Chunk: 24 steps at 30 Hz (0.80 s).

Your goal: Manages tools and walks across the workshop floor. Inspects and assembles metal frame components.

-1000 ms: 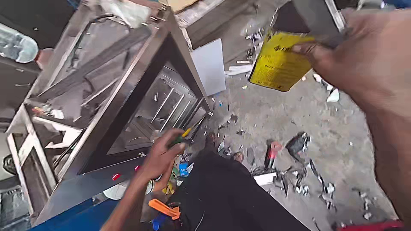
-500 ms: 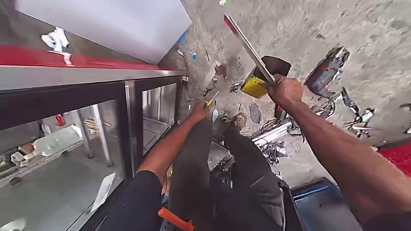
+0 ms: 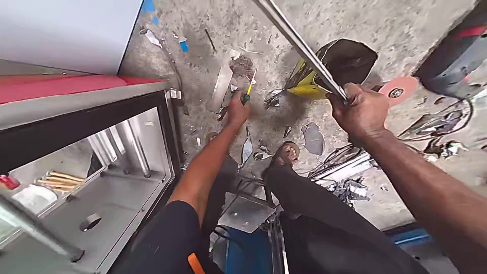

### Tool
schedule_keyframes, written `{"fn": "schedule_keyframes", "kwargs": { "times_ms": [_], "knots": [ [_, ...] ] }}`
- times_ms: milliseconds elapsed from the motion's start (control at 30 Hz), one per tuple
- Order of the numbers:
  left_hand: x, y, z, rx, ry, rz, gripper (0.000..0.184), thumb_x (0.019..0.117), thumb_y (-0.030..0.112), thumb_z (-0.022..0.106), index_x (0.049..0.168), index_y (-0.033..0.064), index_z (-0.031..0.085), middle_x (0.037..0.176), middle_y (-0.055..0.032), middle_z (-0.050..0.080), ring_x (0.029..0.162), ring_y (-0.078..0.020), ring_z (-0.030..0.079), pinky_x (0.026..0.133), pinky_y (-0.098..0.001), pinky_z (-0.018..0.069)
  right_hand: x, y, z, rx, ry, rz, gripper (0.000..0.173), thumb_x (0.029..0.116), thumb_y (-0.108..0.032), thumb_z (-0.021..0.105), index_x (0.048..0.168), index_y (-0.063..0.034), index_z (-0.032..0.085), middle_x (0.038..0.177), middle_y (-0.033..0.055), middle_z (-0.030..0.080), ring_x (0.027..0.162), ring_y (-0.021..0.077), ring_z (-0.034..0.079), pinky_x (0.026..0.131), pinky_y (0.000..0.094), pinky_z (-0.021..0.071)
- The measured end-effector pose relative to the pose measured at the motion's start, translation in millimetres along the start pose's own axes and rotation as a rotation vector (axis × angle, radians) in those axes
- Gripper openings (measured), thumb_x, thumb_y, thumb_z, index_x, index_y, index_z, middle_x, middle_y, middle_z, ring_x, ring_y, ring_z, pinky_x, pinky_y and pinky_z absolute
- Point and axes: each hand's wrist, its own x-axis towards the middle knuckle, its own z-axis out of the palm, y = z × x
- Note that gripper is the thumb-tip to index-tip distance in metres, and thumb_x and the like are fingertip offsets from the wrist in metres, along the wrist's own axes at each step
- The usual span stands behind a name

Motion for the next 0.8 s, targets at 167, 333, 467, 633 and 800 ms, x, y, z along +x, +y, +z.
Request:
{"fn": "schedule_keyframes", "kwargs": {
  "times_ms": [167, 333, 467, 633, 800],
  "knots": [
    [13, 22, 17, -0.016, -0.051, 0.079, 0.042, 0.0978, 0.017, 0.065, 0.139, 0.0080, 0.061, 0.125, -0.0114, 0.071, 0.113, -0.0215, 0.070, 0.100, -0.0438, 0.0574, -31, 29, 12, 0.120, 0.036, -0.176, 0.028, 0.1016, -0.024, 0.066, 0.119, -0.0032, 0.069, 0.116, 0.0212, 0.071, 0.096, 0.0440, 0.071, 0.078, 0.0676, 0.0553],
    [35, 7, -27, 0.365, -0.158, 0.406, 0.035, 0.0987, 0.028, 0.063, 0.130, 0.0132, 0.068, 0.112, -0.0087, 0.075, 0.102, -0.0249, 0.073, 0.094, -0.0538, 0.0573, -81, 40, 31, 0.371, 0.022, -0.368, 0.036, 0.1008, -0.036, 0.059, 0.097, -0.0027, 0.072, 0.077, 0.0148, 0.070, 0.067, 0.0278, 0.069, 0.061, 0.0512, 0.0562],
    [19, 11, -92, 0.952, -0.452, 0.480, 0.033, 0.0970, 0.025, 0.063, 0.125, 0.0095, 0.070, 0.106, -0.0191, 0.073, 0.101, -0.0409, 0.070, 0.086, -0.0673, 0.0540, -102, 41, 81, 0.527, -0.159, -0.212, 0.045, 0.0953, -0.054, 0.064, 0.080, -0.0115, 0.059, 0.063, -0.0005, 0.050, 0.055, 0.0118, 0.049, 0.053, 0.0370, 0.0402],
    [-74, 27, -137, 1.344, -0.652, 0.286, 0.038, 0.0912, 0.022, 0.075, 0.126, 0.0070, 0.069, 0.113, -0.0192, 0.071, 0.106, -0.0397, 0.068, 0.088, -0.0655, 0.0521, -99, 57, 133, 0.279, -0.116, 0.037, 0.036, 0.0902, -0.029, 0.067, 0.119, -0.0086, 0.067, 0.092, 0.0213, 0.070, 0.084, 0.0436, 0.068, 0.071, 0.0688, 0.0503],
    [-194, 75, -160, 1.130, -0.269, 0.516, 0.047, 0.0913, 0.017, 0.075, 0.135, 0.0048, 0.062, 0.126, -0.0194, 0.067, 0.120, -0.0370, 0.063, 0.098, -0.0619, 0.0503, -117, 40, 133, 0.190, -0.028, -0.129, 0.045, 0.0934, -0.014, 0.068, 0.131, 0.0081, 0.059, 0.117, 0.0385, 0.064, 0.107, 0.0573, 0.064, 0.089, 0.0740, 0.0477]
  ]
}}
